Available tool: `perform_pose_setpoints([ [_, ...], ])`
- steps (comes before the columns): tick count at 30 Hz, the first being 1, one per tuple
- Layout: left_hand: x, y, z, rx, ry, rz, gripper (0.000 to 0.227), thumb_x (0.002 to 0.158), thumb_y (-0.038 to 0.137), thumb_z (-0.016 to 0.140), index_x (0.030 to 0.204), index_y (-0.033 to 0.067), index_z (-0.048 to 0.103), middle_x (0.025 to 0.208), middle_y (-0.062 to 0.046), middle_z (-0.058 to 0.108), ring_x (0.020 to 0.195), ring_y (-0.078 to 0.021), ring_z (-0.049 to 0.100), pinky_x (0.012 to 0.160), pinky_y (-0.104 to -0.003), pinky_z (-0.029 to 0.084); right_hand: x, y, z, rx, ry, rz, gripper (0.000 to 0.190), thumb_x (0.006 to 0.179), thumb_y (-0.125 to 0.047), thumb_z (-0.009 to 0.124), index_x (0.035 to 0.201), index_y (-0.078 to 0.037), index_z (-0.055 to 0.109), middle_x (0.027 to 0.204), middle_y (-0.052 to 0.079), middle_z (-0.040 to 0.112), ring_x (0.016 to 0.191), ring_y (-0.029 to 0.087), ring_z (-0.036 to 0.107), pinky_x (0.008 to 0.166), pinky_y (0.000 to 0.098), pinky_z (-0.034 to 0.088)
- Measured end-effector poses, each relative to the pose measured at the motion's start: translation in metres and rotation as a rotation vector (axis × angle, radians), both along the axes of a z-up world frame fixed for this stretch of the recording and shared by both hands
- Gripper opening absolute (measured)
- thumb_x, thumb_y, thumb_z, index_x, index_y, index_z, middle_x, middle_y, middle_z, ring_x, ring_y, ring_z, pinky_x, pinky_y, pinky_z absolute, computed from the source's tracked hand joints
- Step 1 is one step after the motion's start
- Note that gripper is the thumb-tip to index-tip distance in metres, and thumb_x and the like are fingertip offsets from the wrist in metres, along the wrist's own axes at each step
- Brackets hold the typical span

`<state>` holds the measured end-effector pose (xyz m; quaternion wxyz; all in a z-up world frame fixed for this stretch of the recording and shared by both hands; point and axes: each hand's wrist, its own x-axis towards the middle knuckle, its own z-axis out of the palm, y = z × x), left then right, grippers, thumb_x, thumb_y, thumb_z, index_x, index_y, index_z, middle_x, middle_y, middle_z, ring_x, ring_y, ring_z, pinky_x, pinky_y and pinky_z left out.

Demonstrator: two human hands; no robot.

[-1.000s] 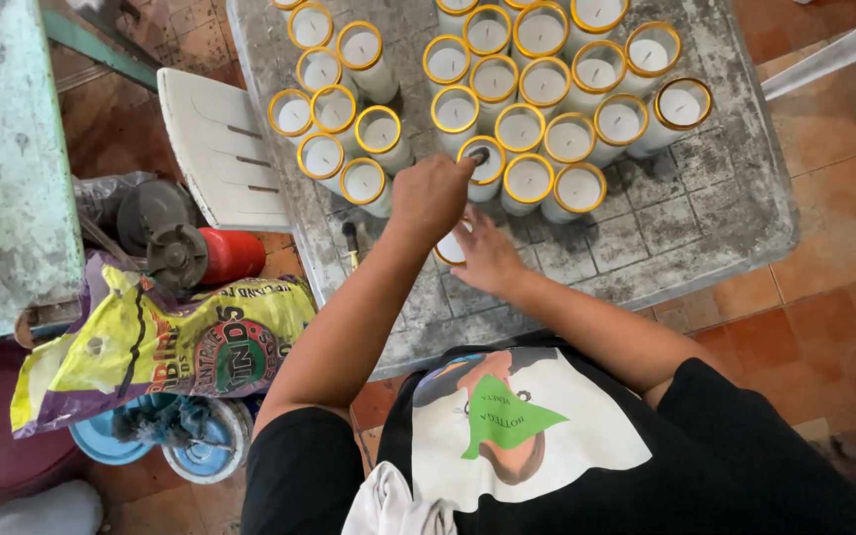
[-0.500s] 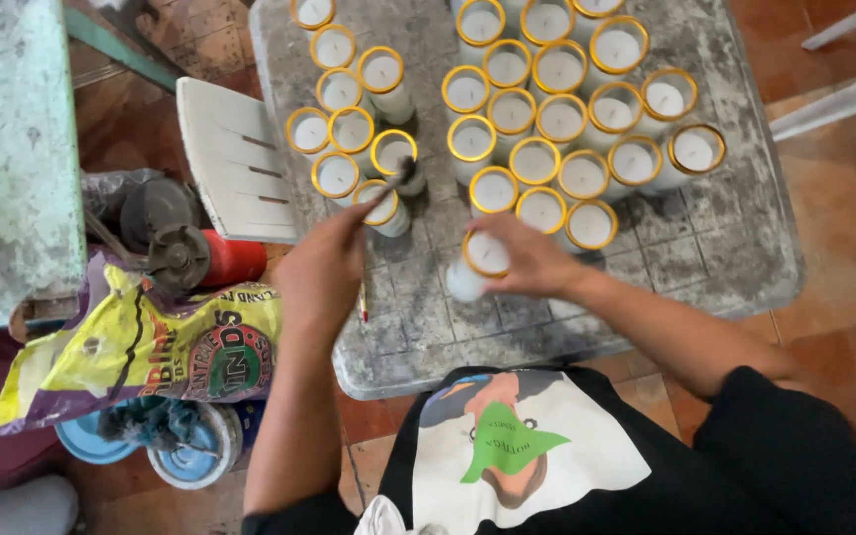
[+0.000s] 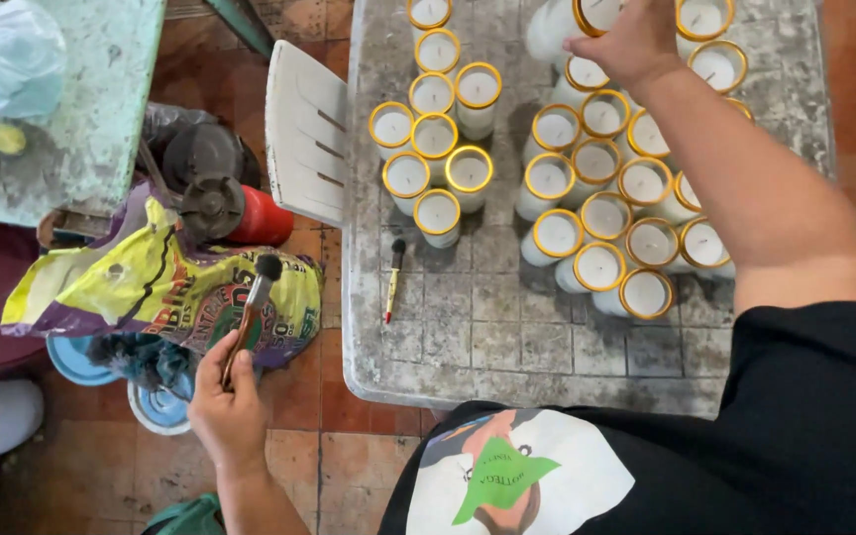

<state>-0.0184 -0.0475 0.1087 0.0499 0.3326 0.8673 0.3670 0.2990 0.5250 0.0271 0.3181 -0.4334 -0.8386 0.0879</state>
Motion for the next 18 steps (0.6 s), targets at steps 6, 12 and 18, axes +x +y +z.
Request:
perform_pose_setpoints([
  [6,0.006,-0.031,-0.015,-0.03,0.044,0.087,0.027,0.108,0.012,0.062,0.133,0.006,0.068,0.124,-0.01,0.072,0.103,-0.0201,0.068,0.082,-0.033,0.053,-0.034,0.013,-0.043,-0.119,-0.002,0.088,0.078,0.071,-0.034,0.107,0.119,-0.004,0.054,0.115,0.014,0.056,0.099,0.032,0.06,0.08,0.0436,0.05],
  [12,0.013,-0.039,-0.023,-0.069,0.02,0.134,0.026,0.107,0.015,0.062,0.132,0.009,0.069,0.123,-0.008,0.072,0.108,-0.0217,0.068,0.087,-0.035,0.053,-0.058,0.012,-0.075,-0.304,-0.255,0.069,0.089,0.063,-0.035,0.099,0.135,-0.015,0.05,0.128,0.01,0.052,0.116,0.032,0.055,0.099,0.055,0.034],
  [18,0.02,-0.038,-0.025,-0.11,-0.042,0.166,0.028,0.107,0.017,0.06,0.132,0.0092,0.068,0.126,-0.009,0.072,0.112,-0.0231,0.068,0.087,-0.036,0.054,-0.074,0.016,-0.093,-0.329,-0.598,-0.001,0.09,0.06,-0.054,0.092,0.131,-0.017,0.053,0.122,0.01,0.064,0.123,0.033,0.058,0.106,0.0826,-0.005],
])
